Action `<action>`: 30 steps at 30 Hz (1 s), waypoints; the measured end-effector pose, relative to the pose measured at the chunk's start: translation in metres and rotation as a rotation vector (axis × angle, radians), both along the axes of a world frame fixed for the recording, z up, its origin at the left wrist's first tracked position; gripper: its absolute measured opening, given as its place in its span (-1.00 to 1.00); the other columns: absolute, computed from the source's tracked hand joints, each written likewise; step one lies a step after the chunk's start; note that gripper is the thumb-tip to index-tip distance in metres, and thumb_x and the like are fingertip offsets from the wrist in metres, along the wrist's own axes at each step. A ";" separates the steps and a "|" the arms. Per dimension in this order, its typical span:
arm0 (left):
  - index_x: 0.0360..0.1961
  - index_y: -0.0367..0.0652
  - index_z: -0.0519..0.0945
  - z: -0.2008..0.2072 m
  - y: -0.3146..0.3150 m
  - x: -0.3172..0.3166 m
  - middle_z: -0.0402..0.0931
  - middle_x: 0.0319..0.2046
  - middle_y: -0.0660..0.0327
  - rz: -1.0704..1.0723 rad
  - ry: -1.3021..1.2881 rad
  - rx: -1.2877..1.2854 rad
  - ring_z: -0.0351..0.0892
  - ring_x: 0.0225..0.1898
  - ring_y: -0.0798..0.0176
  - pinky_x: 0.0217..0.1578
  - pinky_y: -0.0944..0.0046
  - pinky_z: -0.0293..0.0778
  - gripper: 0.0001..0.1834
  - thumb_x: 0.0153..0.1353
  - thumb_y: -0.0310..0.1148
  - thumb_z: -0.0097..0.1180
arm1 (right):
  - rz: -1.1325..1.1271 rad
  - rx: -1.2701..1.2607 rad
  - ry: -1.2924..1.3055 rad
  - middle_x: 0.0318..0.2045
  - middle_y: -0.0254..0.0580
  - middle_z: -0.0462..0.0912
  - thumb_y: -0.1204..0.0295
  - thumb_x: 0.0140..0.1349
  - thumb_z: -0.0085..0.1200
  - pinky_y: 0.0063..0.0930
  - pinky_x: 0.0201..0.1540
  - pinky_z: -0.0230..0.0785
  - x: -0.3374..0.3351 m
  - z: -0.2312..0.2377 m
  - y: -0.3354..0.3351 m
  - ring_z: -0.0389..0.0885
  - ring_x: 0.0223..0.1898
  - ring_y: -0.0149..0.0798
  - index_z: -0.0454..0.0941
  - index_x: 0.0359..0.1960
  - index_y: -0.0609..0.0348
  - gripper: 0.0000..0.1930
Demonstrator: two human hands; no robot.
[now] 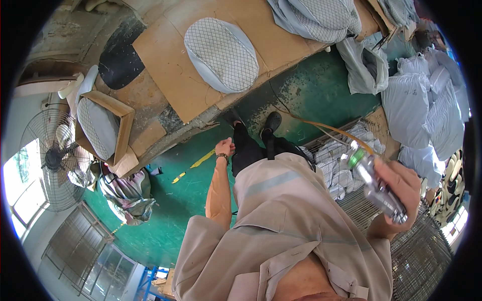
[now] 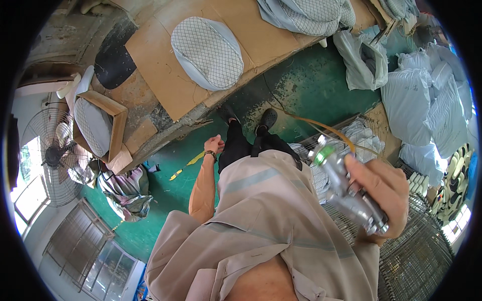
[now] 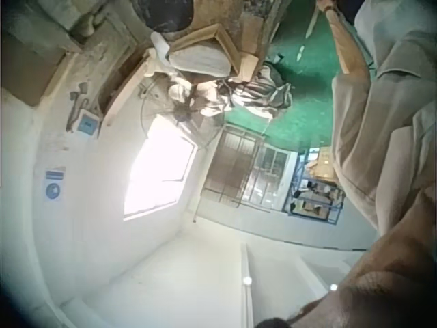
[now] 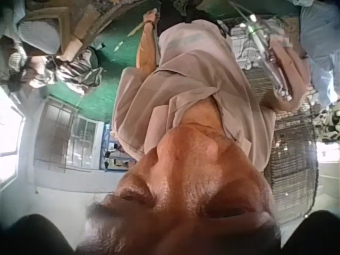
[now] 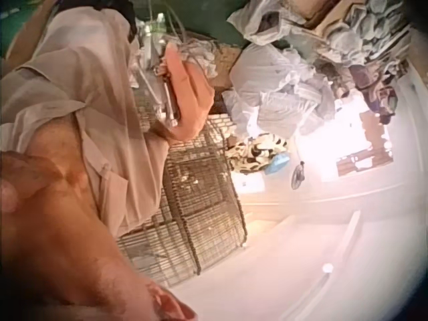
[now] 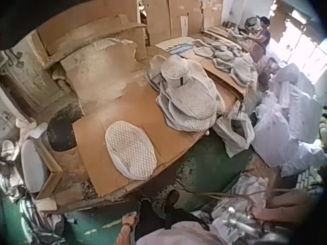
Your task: The person applies adhesive to cushion covers using a spray gun and fits and presses the cover pieces together by hand.
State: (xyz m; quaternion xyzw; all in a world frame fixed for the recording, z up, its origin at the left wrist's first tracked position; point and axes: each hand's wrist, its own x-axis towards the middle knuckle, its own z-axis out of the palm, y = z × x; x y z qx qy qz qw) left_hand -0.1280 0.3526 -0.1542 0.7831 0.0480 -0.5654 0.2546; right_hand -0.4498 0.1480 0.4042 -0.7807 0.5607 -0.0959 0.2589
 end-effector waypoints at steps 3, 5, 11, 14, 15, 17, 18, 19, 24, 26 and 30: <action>-0.15 -0.19 0.62 0.004 -0.008 -0.001 0.69 -0.39 0.22 0.012 -0.029 -0.064 0.70 -0.43 0.31 -0.46 0.30 0.60 -0.67 0.32 -0.12 0.24 | 0.024 -0.016 -0.147 -0.25 0.06 0.68 -0.10 0.07 0.12 -0.39 -0.15 0.33 -0.022 -0.007 0.005 0.62 -0.28 -0.14 0.69 -0.02 0.39 -0.29; -0.15 -0.20 0.62 0.005 -0.011 0.001 0.69 -0.40 0.22 0.064 -0.037 -0.132 0.69 -0.43 0.32 -0.46 0.32 0.60 -0.68 0.32 -0.14 0.24 | -0.085 -0.086 -0.118 -0.25 0.05 0.69 -0.01 0.01 0.20 -0.38 -0.11 0.34 -0.025 -0.004 0.008 0.62 -0.23 -0.13 0.71 -0.03 0.36 -0.34; -0.12 -0.23 0.59 0.042 -0.065 -0.001 0.66 -0.34 0.19 0.221 -0.086 -0.381 0.70 -0.37 0.27 -0.40 0.28 0.66 -0.71 0.34 -0.20 0.24 | 0.019 0.075 -0.074 -0.29 0.07 0.67 -0.21 0.08 0.06 -0.46 -0.14 0.33 -0.072 -0.007 0.006 0.61 -0.26 -0.20 0.71 -0.03 0.37 -0.22; -0.12 -0.24 0.59 0.065 -0.099 -0.002 0.66 -0.33 0.19 0.328 -0.137 -0.544 0.70 -0.37 0.27 -0.38 0.28 0.67 -0.72 0.35 -0.23 0.24 | 0.182 0.205 -0.187 -0.33 0.06 0.65 -0.29 0.14 0.00 -0.44 -0.22 0.31 -0.082 -0.011 -0.001 0.59 -0.34 -0.19 0.66 0.02 0.44 -0.13; -0.12 -0.24 0.59 0.072 -0.111 0.000 0.66 -0.33 0.19 0.326 -0.141 -0.545 0.70 -0.37 0.27 -0.38 0.28 0.67 -0.72 0.35 -0.23 0.24 | 0.219 0.197 -0.183 -0.35 0.05 0.64 -0.30 0.16 -0.03 -0.42 -0.25 0.31 -0.079 -0.010 0.000 0.59 -0.37 -0.18 0.64 0.04 0.45 -0.11; -0.16 -0.26 0.58 0.081 -0.131 0.004 0.65 -0.36 0.19 0.404 -0.195 -0.639 0.69 -0.40 0.28 -0.41 0.32 0.65 -0.74 0.36 -0.25 0.23 | 0.125 0.083 -0.122 -0.38 0.04 0.63 -0.25 0.14 -0.01 -0.36 -0.32 0.30 -0.074 -0.010 0.001 0.57 -0.42 -0.15 0.63 0.06 0.46 -0.14; -0.20 -0.27 0.60 0.088 -0.145 0.004 0.65 -0.39 0.19 0.408 -0.216 -0.635 0.68 -0.40 0.29 -0.41 0.33 0.63 -0.71 0.34 -0.22 0.25 | 0.155 0.084 -0.129 -0.38 0.04 0.63 -0.20 0.11 0.04 -0.36 -0.31 0.31 -0.080 -0.012 -0.002 0.58 -0.42 -0.14 0.63 0.06 0.45 -0.17; -0.20 -0.27 0.60 0.095 -0.162 0.003 0.65 -0.39 0.19 0.407 -0.213 -0.643 0.68 -0.40 0.29 -0.41 0.33 0.63 -0.71 0.34 -0.22 0.25 | 0.181 0.081 -0.135 -0.38 0.04 0.63 -0.15 0.09 0.10 -0.36 -0.30 0.32 -0.088 -0.014 -0.006 0.58 -0.42 -0.13 0.63 0.06 0.44 -0.20; -0.35 -0.28 0.72 0.098 -0.216 0.022 0.68 -0.54 0.18 -0.047 -0.720 -0.234 0.71 -0.38 0.33 -0.37 0.31 0.61 -0.66 0.20 -0.14 0.31 | 0.254 -0.141 -0.224 -0.55 -0.08 0.56 -0.18 0.17 0.07 -0.46 -0.48 0.33 -0.085 -0.028 -0.011 0.58 -0.56 -0.23 0.62 0.02 0.51 -0.19; -0.34 -0.27 0.74 0.087 -0.215 0.047 0.70 -0.54 0.16 -0.069 -0.744 -0.196 0.72 -0.39 0.31 -0.31 0.28 0.61 -0.60 0.18 -0.07 0.28 | 0.290 -0.144 -0.251 -0.54 -0.08 0.57 -0.07 0.16 0.12 -0.46 -0.48 0.35 -0.076 -0.027 -0.010 0.59 -0.54 -0.23 0.62 0.03 0.50 -0.27; -0.28 -0.25 0.76 0.101 -0.220 0.043 0.72 -0.53 0.14 -0.003 -0.557 -0.245 0.73 -0.48 0.27 -0.28 0.25 0.62 -0.55 0.14 0.00 0.27 | 0.367 0.072 -0.325 -0.46 -0.03 0.61 0.13 0.10 0.16 -0.44 -0.40 0.38 -0.076 -0.034 -0.019 0.61 -0.49 -0.18 0.61 0.04 0.48 -0.38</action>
